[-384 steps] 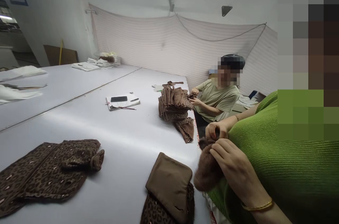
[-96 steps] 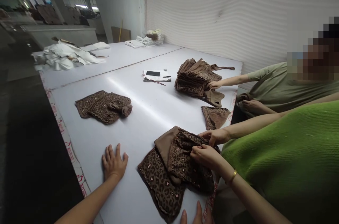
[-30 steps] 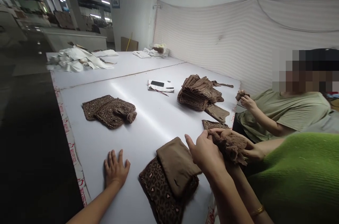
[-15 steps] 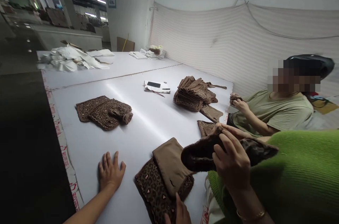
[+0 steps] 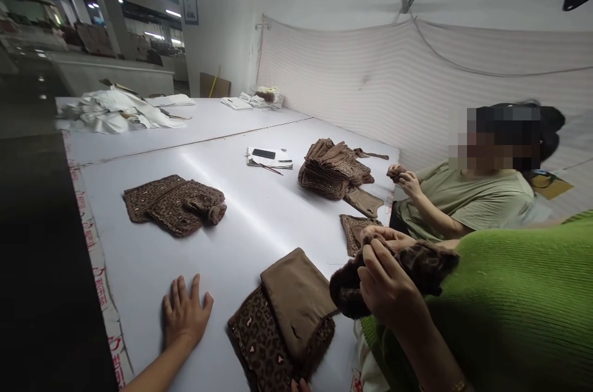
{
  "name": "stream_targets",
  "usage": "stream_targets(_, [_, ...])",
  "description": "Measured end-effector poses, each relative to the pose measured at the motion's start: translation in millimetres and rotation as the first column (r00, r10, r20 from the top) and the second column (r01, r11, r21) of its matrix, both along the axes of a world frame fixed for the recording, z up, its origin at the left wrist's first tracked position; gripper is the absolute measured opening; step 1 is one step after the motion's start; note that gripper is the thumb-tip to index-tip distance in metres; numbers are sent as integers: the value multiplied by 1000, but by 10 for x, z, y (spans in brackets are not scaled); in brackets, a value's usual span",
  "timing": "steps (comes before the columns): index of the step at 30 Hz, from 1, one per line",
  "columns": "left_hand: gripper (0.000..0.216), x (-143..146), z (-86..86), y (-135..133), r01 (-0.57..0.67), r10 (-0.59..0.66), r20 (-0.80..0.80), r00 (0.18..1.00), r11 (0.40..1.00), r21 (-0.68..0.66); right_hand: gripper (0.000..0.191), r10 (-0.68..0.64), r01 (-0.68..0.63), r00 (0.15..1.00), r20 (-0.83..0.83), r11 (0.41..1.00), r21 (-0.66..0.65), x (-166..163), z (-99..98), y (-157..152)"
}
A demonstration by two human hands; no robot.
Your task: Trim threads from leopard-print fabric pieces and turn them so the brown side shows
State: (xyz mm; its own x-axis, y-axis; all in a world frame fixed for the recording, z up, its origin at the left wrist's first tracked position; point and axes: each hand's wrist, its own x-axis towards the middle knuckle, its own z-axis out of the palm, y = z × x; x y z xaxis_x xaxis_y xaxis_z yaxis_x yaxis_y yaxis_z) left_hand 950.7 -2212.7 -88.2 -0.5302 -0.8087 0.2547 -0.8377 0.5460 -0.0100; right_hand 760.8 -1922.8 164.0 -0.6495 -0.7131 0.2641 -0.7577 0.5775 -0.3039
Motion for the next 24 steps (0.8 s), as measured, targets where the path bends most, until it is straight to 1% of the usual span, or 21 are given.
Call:
stream_targets(2, [51,-2,6,1,-8,8,21,1000,1000,2,44,57,-54,998,-38,996,77,-82,17,-2])
stream_targets(4, [50,-2,2,0,-9,9,20,1000,1000,0,46,106,-97,992,-62,986,139,-152,37,-1])
stream_targets(7, [50,1,-15,-1,0,0,1,1000,1000,-13,49,155,-131,982,-105,970,203,-175,41,2])
stream_targets(11, [49,2,-33,-5,2,-3,-26,1000,1000,-8,49,159,-115,971,-180,965,236,-67,-16,-17])
stream_targets(15, [48,4,-49,-13,9,-8,-61,998,1000,14,52,140,-88,969,-202,966,245,65,-109,-120])
stream_targets(18, [48,2,-67,-21,14,-13,-78,997,1000,17,59,103,-56,975,-195,971,233,153,-183,-257])
stream_targets(19, [49,1,-71,-24,14,-12,-80,997,1000,18,59,82,-37,977,-197,974,222,181,-194,-299])
stream_targets(20, [49,-1,-74,-25,15,-13,-80,997,1000,18,55,53,-11,978,-201,978,207,209,-191,-331])
stream_targets(22, [49,-1,-76,-27,17,-15,-81,997,1000,20,35,-28,64,976,-216,985,161,262,-128,-348])
stream_targets(23, [49,0,-76,-27,19,-17,-80,997,1000,21,23,-85,115,971,-223,985,128,284,-63,-330])
stream_targets(24, [50,2,-76,-26,20,-19,-78,997,1000,23,19,-155,179,961,-228,980,88,301,23,-296])
